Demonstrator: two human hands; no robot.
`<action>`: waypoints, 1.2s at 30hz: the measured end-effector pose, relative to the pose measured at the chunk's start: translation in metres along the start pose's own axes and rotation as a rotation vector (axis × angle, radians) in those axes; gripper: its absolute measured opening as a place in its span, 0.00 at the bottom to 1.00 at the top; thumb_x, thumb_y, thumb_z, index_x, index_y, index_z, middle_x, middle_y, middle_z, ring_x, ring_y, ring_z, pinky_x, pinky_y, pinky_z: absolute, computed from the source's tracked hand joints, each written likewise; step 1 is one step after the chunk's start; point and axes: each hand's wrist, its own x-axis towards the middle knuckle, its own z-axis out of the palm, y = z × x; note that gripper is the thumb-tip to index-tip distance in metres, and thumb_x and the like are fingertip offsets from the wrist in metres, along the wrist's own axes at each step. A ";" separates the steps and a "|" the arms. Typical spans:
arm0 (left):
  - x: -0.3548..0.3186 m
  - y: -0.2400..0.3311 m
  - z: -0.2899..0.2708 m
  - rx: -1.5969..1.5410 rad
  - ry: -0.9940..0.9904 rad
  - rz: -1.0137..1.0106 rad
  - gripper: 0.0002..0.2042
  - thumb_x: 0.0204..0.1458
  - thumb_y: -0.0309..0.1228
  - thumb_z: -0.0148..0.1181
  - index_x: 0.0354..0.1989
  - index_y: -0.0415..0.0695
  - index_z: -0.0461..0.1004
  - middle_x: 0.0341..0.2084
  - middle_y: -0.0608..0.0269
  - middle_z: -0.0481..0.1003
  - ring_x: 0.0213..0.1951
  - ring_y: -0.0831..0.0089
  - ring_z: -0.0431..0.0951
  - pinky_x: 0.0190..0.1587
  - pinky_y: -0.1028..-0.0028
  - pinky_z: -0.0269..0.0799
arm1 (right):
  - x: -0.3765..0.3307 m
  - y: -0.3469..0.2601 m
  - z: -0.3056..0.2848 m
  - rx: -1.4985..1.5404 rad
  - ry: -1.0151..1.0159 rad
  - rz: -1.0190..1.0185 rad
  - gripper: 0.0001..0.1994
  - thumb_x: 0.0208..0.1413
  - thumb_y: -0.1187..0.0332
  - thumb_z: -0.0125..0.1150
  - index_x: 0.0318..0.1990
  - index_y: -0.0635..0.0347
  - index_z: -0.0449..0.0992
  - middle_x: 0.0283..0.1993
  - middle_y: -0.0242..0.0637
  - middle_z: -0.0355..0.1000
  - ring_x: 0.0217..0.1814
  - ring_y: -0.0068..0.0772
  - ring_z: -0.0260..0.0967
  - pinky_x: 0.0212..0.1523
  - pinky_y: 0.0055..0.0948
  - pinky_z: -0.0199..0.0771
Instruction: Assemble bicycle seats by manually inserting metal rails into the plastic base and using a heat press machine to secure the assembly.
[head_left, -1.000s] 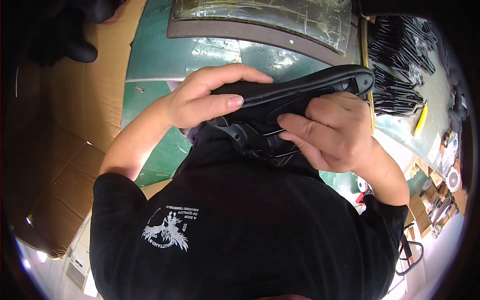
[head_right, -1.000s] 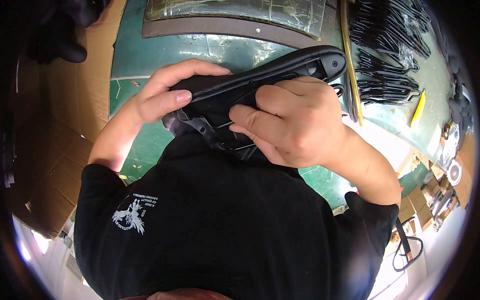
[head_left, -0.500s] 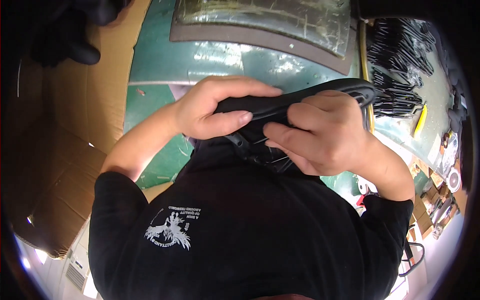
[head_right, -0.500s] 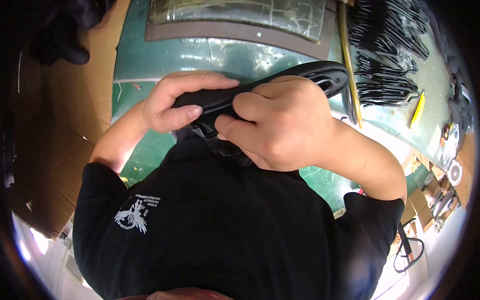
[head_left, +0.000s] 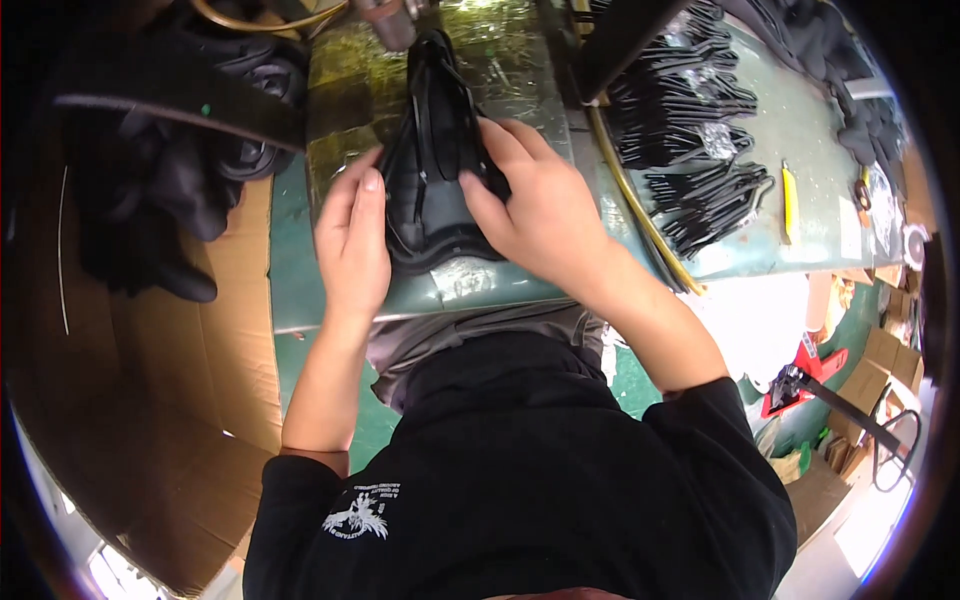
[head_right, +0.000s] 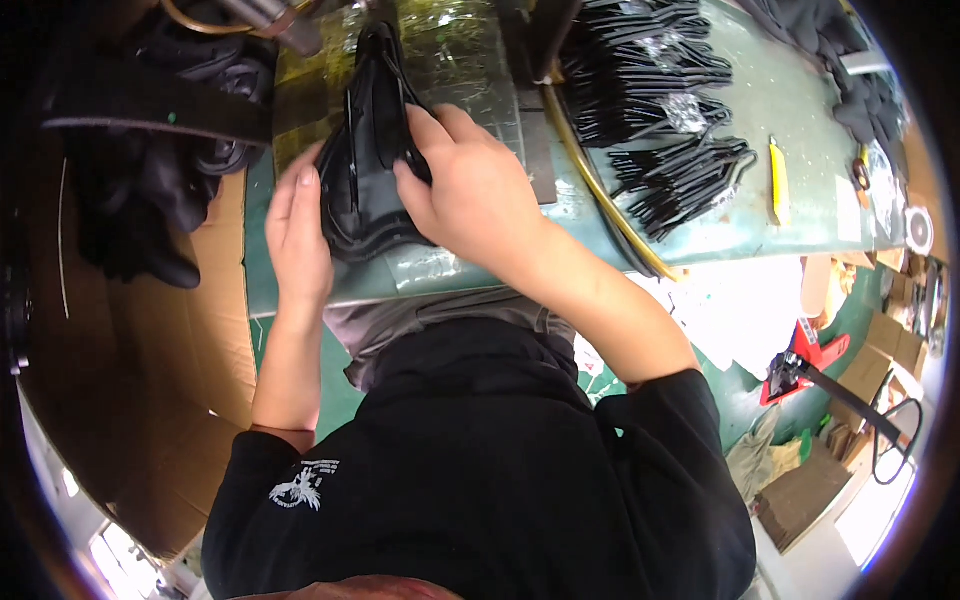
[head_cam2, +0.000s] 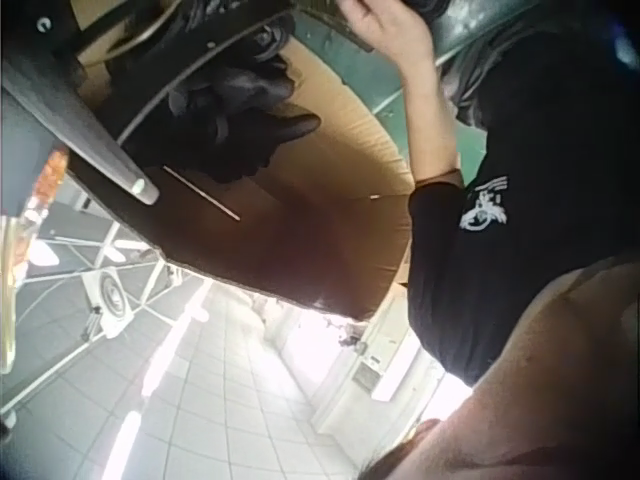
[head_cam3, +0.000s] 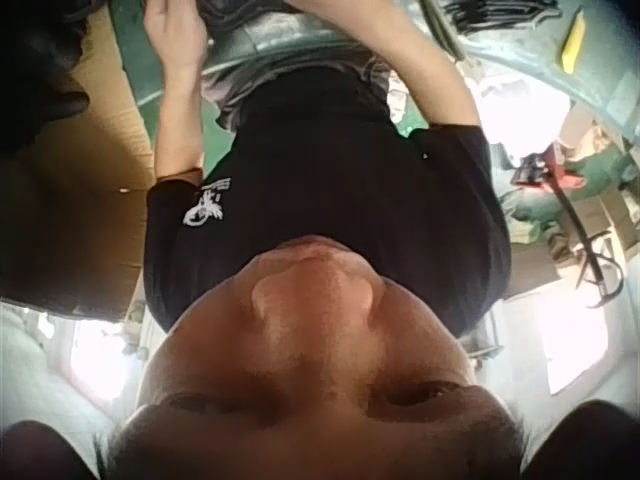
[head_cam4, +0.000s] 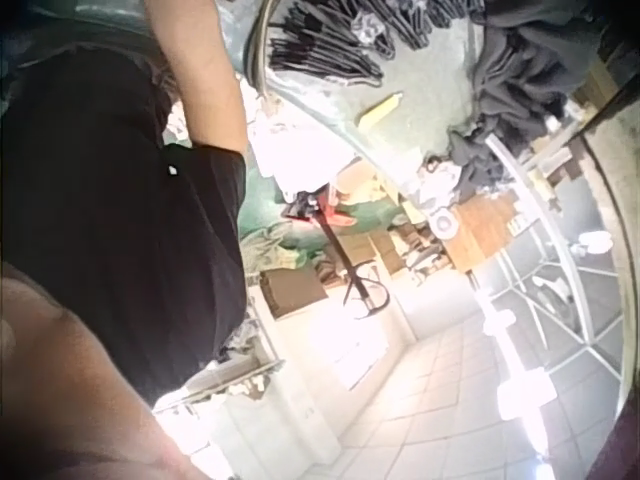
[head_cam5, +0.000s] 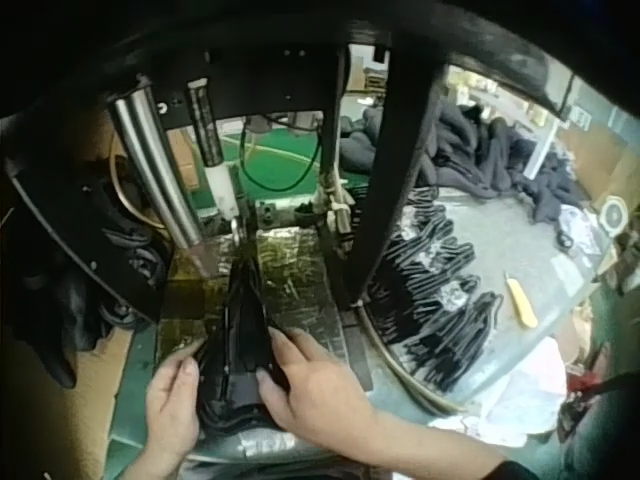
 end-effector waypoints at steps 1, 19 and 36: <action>0.008 0.002 0.002 -0.002 -0.013 0.005 0.20 0.74 0.36 0.53 0.60 0.30 0.77 0.60 0.51 0.78 0.60 0.65 0.78 0.67 0.67 0.69 | 0.008 0.006 0.004 -0.046 0.033 -0.010 0.26 0.55 0.65 0.70 0.60 0.67 0.77 0.49 0.53 0.78 0.46 0.56 0.80 0.47 0.45 0.83; 0.076 -0.014 0.025 0.614 0.069 0.716 0.09 0.59 0.32 0.70 0.34 0.40 0.79 0.47 0.55 0.82 0.43 0.52 0.84 0.45 0.61 0.80 | 0.051 0.029 0.032 -0.079 0.251 -0.038 0.29 0.59 0.56 0.71 0.63 0.64 0.75 0.49 0.49 0.80 0.42 0.55 0.82 0.41 0.44 0.84; 0.060 0.011 -0.004 0.365 -0.068 0.239 0.19 0.49 0.27 0.67 0.52 0.39 0.82 0.47 0.54 0.85 0.51 0.64 0.85 0.59 0.67 0.76 | 0.011 0.035 -0.042 0.573 -0.049 0.147 0.31 0.53 0.80 0.49 0.69 0.68 0.71 0.61 0.54 0.80 0.64 0.47 0.79 0.69 0.39 0.75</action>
